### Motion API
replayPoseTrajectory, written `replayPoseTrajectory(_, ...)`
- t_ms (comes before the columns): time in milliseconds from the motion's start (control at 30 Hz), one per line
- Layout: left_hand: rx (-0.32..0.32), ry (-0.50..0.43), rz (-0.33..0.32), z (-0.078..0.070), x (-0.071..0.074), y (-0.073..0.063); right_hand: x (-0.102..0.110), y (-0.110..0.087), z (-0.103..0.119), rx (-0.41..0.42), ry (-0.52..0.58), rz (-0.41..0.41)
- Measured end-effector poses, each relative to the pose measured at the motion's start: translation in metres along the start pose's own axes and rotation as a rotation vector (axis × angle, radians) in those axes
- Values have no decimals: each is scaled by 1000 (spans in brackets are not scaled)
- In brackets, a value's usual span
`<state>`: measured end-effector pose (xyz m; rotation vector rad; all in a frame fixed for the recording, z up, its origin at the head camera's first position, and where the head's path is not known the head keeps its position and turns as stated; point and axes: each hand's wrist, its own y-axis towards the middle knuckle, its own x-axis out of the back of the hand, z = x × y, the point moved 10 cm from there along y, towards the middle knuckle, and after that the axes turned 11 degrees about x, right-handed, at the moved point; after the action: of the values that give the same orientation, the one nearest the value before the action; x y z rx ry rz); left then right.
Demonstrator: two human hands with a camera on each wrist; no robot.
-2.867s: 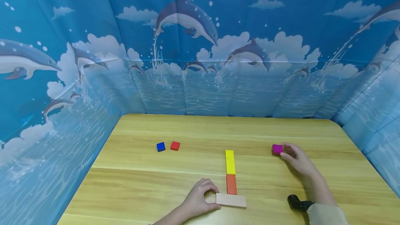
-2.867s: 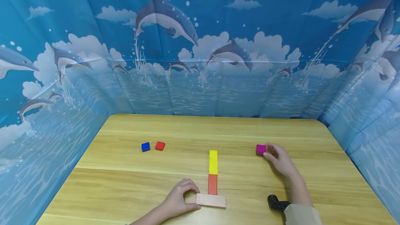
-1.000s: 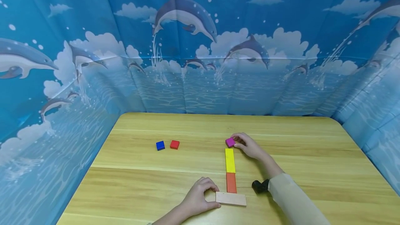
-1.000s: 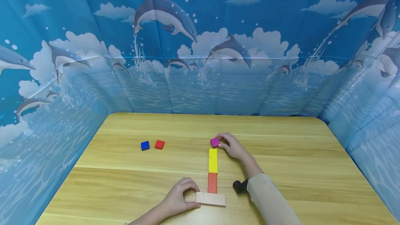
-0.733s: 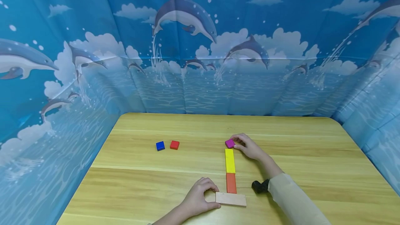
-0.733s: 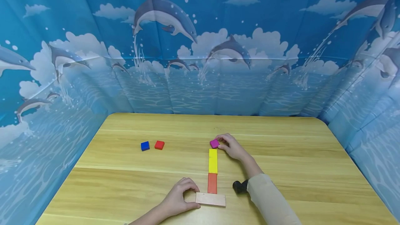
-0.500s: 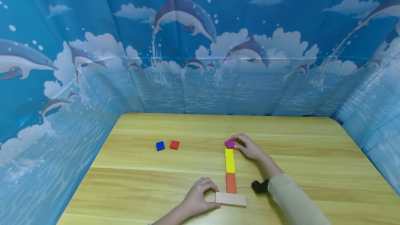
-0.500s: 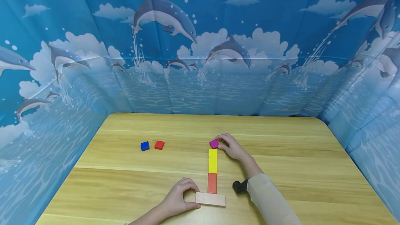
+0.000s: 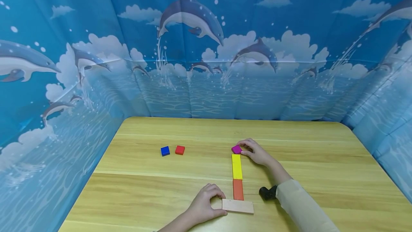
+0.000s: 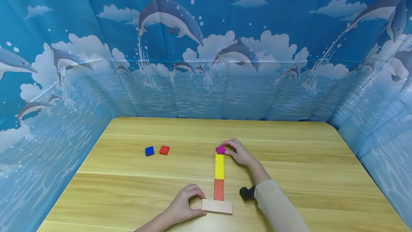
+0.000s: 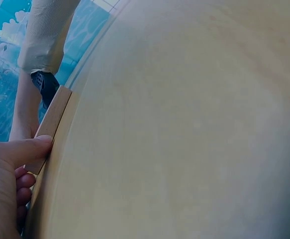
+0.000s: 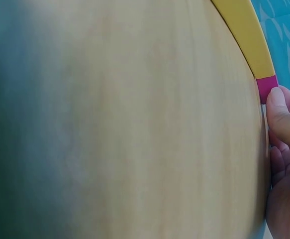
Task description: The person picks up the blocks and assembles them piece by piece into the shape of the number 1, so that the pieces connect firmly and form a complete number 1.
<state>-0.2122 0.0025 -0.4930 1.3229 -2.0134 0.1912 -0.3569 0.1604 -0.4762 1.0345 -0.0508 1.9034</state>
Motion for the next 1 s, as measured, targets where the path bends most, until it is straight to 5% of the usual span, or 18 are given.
replayPoseTrajectory(167, 8, 0, 10, 2, -1, 0, 4, 1, 14, -4, 28, -3)
replayPoseTrajectory(400, -3, 2, 7, 2, -1, 1, -2, -2, -14, 18, -23, 7)
replayPoseTrajectory(700, 2, -8, 8, 2, 0, 1, -4, 0, -18, -16, 1, 14)
replayPoseTrajectory(1000, -55, -173, -50, -5, 11, 2, -1, 0, -18, 10, 0, 0)
